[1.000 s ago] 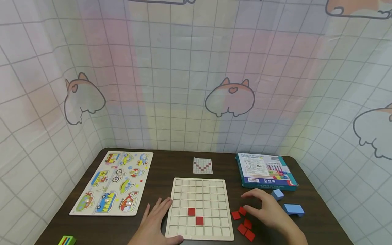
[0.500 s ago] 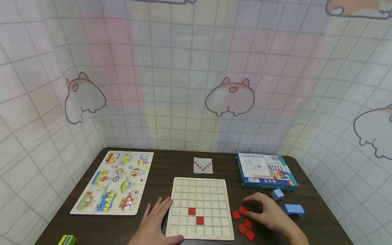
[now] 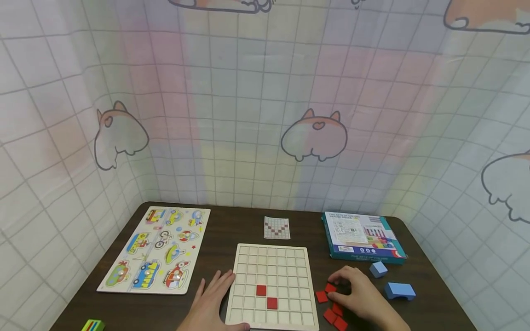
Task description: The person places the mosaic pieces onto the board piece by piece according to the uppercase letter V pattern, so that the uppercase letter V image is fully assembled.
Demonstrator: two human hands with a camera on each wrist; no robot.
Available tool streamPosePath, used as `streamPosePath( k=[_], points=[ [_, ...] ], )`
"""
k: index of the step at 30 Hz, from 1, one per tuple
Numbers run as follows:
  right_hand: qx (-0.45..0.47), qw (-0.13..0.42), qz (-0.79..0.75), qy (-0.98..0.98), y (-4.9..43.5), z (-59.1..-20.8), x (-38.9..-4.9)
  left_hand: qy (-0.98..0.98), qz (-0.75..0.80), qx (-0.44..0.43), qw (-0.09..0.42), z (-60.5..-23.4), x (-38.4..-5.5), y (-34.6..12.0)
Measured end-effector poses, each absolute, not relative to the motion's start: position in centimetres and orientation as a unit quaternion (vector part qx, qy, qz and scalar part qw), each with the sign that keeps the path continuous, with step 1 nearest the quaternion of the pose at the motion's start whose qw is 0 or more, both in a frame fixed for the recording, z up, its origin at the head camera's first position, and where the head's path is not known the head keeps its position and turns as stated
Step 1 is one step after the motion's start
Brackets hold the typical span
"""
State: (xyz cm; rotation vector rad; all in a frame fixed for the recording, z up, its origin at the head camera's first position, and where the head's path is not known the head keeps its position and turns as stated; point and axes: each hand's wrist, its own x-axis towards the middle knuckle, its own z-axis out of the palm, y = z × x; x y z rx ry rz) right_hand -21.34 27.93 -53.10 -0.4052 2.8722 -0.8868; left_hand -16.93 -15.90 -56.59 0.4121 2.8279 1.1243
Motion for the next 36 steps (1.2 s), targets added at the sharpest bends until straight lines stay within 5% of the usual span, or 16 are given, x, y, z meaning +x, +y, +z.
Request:
streamPosePath(
  k=[23, 36],
  points=[
    [-0.106, 0.034, -0.283, 0.953, 27.1, -52.4, -21.3, 0.924, 0.359, 0.122, 0.053, -56.0, -16.8, -15.8],
    [-0.174, 0.004, -0.306, 0.936, 24.2, -51.4, -21.1, 0.926, 0.352, 0.119, 0.057, -56.3, -16.9, -15.8]
  ],
)
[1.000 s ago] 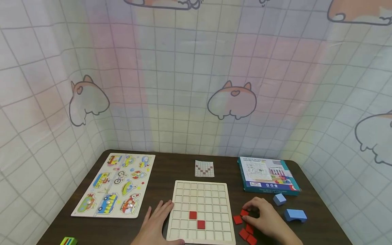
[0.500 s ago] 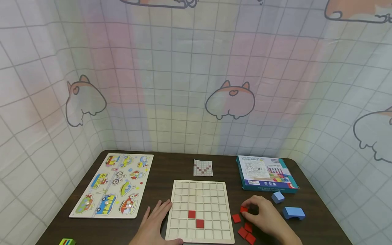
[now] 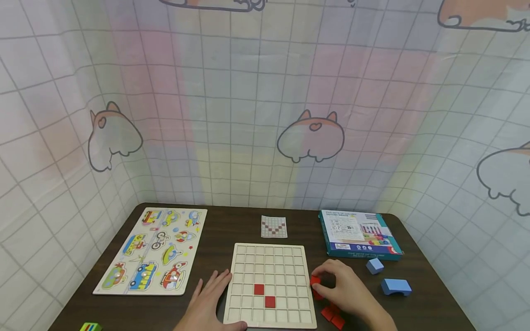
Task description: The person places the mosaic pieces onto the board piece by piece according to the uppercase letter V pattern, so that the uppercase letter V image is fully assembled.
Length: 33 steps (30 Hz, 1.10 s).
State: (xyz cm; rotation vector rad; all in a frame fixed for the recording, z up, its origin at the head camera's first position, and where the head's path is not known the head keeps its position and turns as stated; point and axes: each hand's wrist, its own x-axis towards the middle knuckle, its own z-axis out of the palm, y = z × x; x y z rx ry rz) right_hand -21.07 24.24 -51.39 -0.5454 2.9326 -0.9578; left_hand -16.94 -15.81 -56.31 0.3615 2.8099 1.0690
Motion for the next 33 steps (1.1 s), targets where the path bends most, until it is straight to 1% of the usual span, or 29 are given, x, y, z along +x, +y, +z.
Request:
streamPosePath(
  k=[3, 10, 19, 26, 33],
  points=[
    [-0.184, 0.003, -0.307, 0.934, 23.6, -51.4, -21.1, 0.927, 0.352, 0.120, 0.057, -56.3, -16.9, -15.8],
    [-0.189, 0.018, -0.318, 0.929, 22.4, -51.5, -21.4, 0.926, 0.353, 0.119, 0.058, -56.3, -16.9, -15.7],
    [-0.196, 0.019, -0.324, 0.925, 20.8, -52.0, -21.7, 0.925, 0.356, 0.122, 0.052, -56.3, -16.8, -15.6],
    [-0.228, 0.011, -0.334, 0.915, 19.3, -52.1, -21.9, 0.925, 0.356, 0.124, 0.045, -56.3, -16.7, -15.7],
    [-0.247, -0.003, -0.325, 0.913, 17.7, -52.3, -22.4, 0.926, 0.353, 0.112, 0.068, -56.0, -16.8, -15.7]
  ],
)
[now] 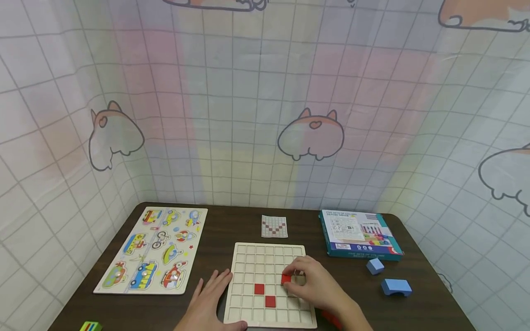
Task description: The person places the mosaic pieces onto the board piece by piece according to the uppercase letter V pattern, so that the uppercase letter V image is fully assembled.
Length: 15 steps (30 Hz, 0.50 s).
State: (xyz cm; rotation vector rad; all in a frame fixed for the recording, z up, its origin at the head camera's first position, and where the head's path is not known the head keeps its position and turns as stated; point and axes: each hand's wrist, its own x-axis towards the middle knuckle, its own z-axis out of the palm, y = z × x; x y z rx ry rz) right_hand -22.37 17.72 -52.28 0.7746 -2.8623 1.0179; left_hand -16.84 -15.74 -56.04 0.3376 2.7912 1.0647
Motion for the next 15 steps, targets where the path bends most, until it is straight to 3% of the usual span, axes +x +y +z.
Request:
streamPosePath(
  k=[15],
  points=[
    [0.264, -0.012, 0.326, -0.908, 14.4, -52.0, -22.5, 0.929, 0.347, 0.107, 0.068, -55.7, -16.6, -15.5]
  ],
)
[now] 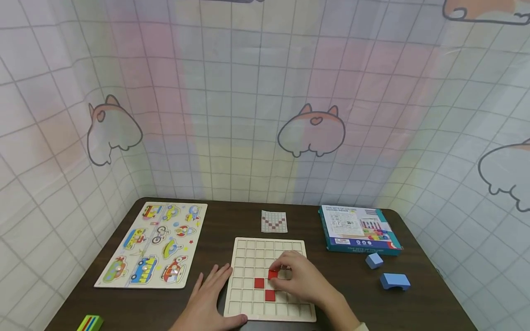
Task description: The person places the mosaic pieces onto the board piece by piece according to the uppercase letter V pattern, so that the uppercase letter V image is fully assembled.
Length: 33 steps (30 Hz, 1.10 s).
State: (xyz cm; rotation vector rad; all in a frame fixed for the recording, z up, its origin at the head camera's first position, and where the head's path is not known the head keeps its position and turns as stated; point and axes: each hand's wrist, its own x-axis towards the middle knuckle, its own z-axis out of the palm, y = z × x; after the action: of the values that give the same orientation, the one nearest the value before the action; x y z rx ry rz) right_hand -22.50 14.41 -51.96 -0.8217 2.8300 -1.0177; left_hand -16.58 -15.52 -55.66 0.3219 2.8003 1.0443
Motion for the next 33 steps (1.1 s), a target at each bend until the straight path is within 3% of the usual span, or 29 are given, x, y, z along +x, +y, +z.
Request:
streamPosePath(
  k=[33],
  points=[
    [-0.292, 0.004, -0.274, 0.916, 7.6, -52.2, -24.3, 0.931, 0.341, 0.112, 0.065, -55.5, -16.6, -15.6]
  ],
)
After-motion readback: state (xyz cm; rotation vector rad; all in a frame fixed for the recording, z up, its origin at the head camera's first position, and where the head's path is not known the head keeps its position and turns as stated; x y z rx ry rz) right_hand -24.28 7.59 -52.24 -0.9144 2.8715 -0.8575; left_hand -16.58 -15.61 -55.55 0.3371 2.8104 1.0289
